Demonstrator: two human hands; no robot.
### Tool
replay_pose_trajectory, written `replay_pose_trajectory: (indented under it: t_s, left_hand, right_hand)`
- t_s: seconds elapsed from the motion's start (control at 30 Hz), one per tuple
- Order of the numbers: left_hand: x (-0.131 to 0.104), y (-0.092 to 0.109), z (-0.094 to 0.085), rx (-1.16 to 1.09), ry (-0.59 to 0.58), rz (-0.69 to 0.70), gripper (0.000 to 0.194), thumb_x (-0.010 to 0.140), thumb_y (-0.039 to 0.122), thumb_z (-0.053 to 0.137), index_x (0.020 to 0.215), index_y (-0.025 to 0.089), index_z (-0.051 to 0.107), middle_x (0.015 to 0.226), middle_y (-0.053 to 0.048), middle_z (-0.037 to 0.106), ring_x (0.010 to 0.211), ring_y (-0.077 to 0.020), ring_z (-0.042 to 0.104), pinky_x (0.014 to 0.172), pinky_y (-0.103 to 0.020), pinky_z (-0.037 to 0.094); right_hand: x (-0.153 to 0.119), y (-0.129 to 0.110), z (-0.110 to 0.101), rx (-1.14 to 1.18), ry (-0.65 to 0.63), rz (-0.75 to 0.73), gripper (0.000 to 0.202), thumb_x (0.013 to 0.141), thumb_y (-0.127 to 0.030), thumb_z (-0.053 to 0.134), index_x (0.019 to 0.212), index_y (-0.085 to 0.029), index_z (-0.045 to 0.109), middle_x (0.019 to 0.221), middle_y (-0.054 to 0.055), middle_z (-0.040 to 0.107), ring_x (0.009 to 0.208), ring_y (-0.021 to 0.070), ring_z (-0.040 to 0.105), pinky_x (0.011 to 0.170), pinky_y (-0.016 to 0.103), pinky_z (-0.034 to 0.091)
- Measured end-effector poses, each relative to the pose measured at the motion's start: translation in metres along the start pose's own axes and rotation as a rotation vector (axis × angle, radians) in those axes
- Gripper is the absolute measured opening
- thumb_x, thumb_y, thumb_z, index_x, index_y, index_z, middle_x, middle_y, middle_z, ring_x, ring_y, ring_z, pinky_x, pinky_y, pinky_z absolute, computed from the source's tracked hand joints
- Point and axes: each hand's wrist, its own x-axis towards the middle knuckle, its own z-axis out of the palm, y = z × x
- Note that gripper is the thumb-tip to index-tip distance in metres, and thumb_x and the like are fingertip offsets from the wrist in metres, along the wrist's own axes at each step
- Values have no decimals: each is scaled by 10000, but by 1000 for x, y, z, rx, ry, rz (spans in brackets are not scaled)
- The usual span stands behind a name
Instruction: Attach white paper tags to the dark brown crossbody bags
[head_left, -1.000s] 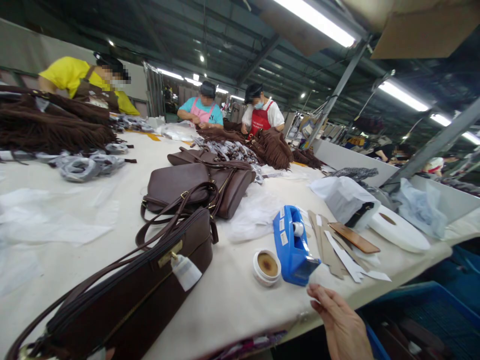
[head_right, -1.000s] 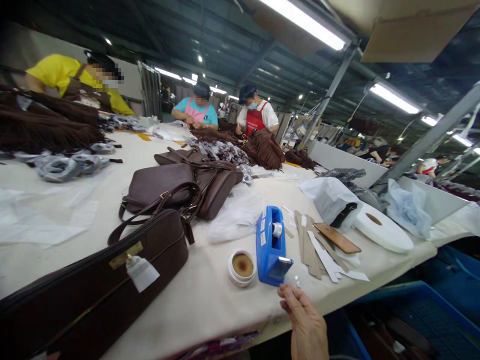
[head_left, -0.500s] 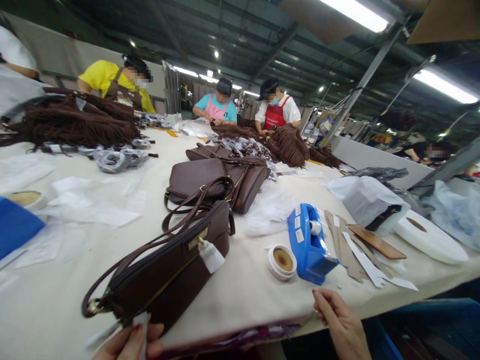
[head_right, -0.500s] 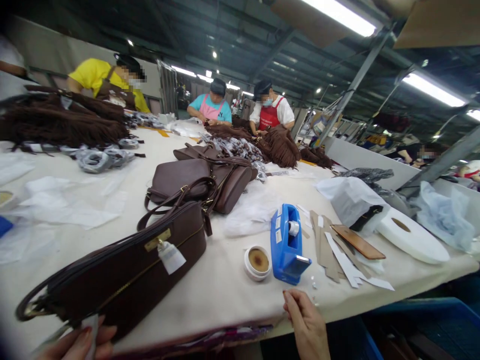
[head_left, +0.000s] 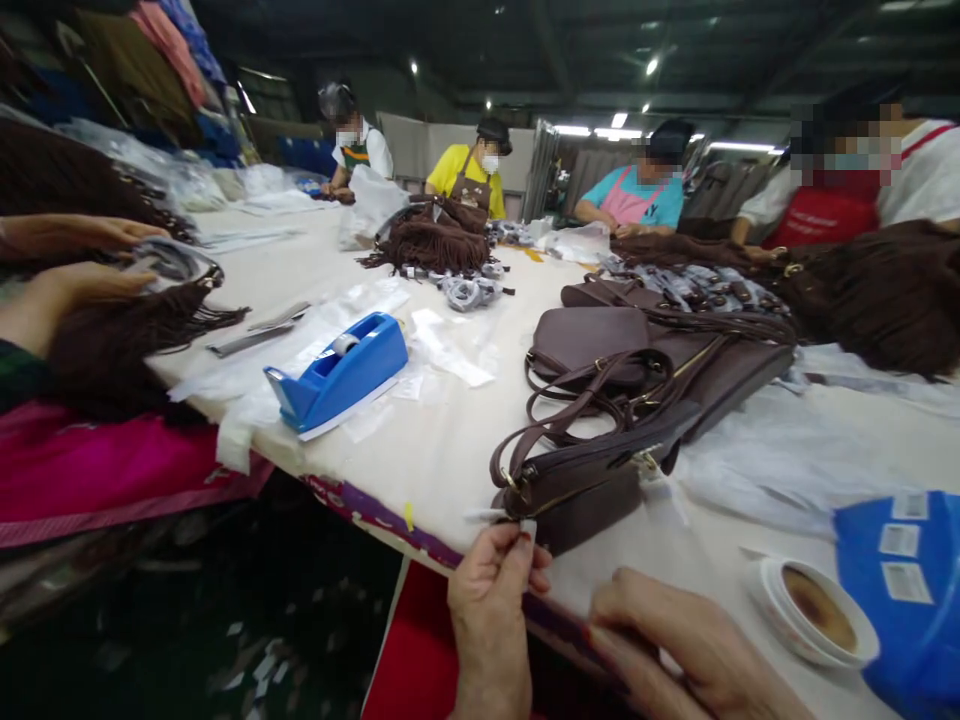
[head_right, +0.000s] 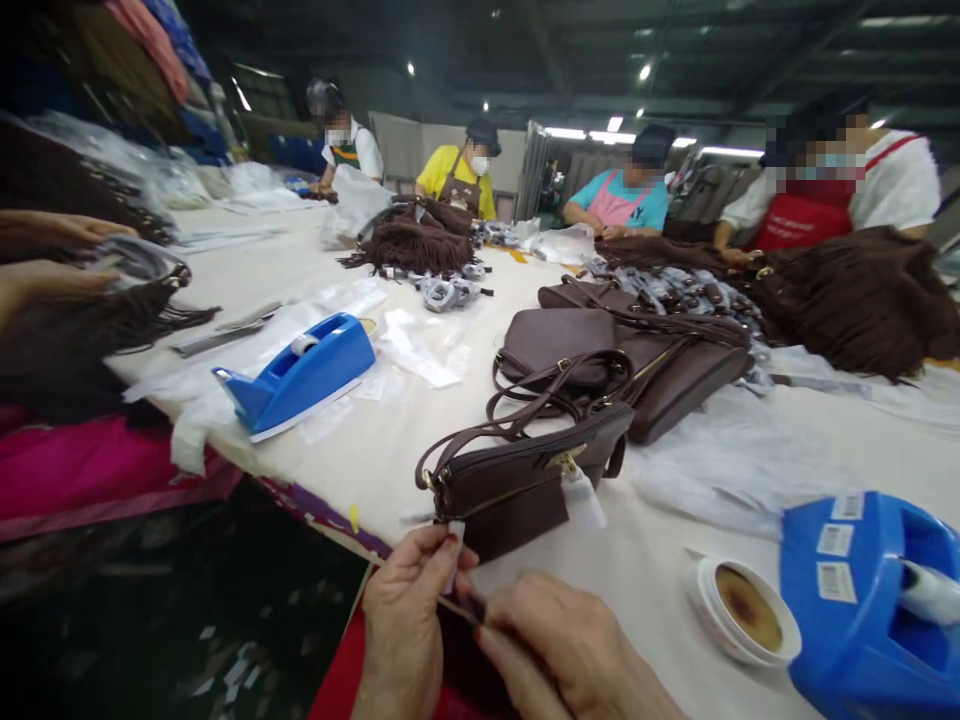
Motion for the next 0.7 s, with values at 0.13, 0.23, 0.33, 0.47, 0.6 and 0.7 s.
replay_pose_trajectory:
  t_s: [0.13, 0.23, 0.33, 0.47, 0.6, 0.7]
  left_hand:
    - [-2, 0, -1, 11, -34, 4, 119, 720, 273, 643, 743, 156, 639, 550, 22, 592, 532, -95, 509, 545, -198, 393]
    - [-1, 1, -1, 58, -24, 29, 123, 739, 271, 623, 764, 155, 655, 539, 28, 575, 532, -93, 502, 536, -189, 389]
    - [0, 1, -2, 95, -15, 56, 126, 742, 262, 615, 793, 159, 667, 554, 26, 585, 528, -93, 506, 529, -187, 392]
    - [1, -3, -4, 109, -19, 80, 113, 749, 258, 603, 774, 167, 666, 562, 25, 584, 535, -99, 510, 526, -194, 396]
    - [0, -4, -4, 156, 1, 102, 120, 758, 254, 592, 779, 169, 674, 564, 21, 585, 538, -107, 516, 526, -206, 400]
    - [0, -2, -3, 210, 7, 139, 119, 765, 245, 581, 757, 171, 673, 556, 22, 590, 533, -106, 523, 525, -204, 407]
  right_hand:
    - [29, 16, 11, -16, -44, 47, 229, 872, -262, 427, 716, -204, 584, 653, 10, 614, 585, 121, 562, 551, 207, 426]
    - [37, 28, 19, -9, -42, 82, 237, 874, -277, 432, 717, -177, 580, 663, 14, 609, 607, 123, 553, 564, 220, 408]
    - [42, 31, 20, 5, -24, 105, 244, 867, -291, 452, 708, -170, 593, 658, 11, 617, 606, 122, 554, 562, 222, 395]
    - [48, 31, 21, 56, -50, 158, 279, 865, -319, 461, 694, -170, 623, 640, 4, 629, 598, 125, 553, 564, 226, 389]
    - [53, 33, 23, 139, -38, 226, 315, 834, -355, 489, 607, -166, 601, 567, -17, 578, 546, 114, 507, 500, 216, 355]
    - [58, 33, 24, 128, -13, 320, 315, 778, -385, 535, 563, -164, 593, 511, -29, 519, 506, 107, 450, 455, 216, 310]
